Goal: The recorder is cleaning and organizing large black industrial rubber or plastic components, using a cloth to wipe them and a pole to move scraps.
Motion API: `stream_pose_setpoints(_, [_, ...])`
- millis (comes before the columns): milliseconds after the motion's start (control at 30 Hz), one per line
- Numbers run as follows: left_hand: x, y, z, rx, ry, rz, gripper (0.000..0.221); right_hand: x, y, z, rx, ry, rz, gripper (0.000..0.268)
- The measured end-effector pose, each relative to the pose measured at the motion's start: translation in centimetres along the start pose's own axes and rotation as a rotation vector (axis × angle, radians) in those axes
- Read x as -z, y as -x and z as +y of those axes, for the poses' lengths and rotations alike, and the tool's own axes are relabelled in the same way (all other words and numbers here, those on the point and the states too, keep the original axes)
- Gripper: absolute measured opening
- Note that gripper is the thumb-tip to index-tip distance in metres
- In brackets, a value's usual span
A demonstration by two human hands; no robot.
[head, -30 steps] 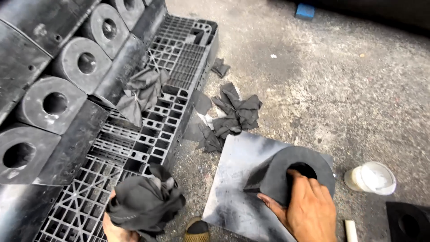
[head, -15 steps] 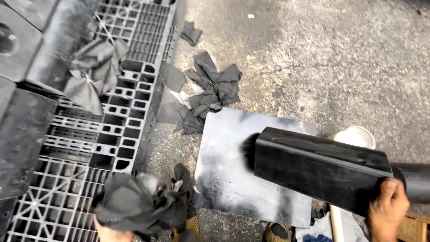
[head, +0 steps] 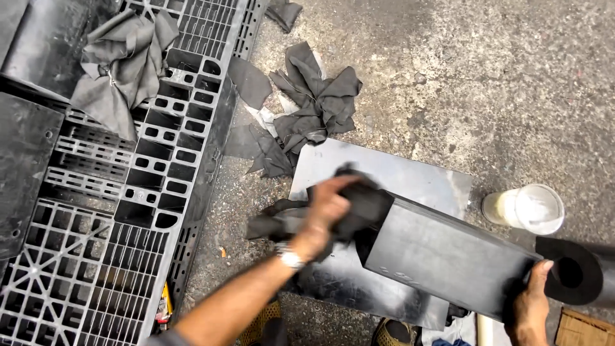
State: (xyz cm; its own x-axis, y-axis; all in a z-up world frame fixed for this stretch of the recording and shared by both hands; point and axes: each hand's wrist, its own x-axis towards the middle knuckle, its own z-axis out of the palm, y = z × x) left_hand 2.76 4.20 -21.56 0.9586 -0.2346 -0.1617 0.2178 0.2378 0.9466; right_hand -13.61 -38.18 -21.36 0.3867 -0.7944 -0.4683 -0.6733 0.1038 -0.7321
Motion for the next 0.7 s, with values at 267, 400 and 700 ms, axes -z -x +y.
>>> stream_pose_setpoints(267, [-6.6, -4.0, -4.0, 0.069, -0.301, 0.038, 0.063, -2.1, 3.1, -8.7, -0.181, 0.409, 0.082, 0.113])
stream_pose_setpoints(400, [-5.9, -1.5, 3.0, -0.089, -0.512, 0.111, 0.043, -3.1, -1.5, -7.9, -0.071, 0.295, 0.025, 0.106])
stream_pose_setpoints(700, [-7.0, 1.9, 12.2, 0.036, -0.461, -0.009, 0.050, -2.8, -0.8, -7.3, -0.111, 0.169, -0.066, 0.096])
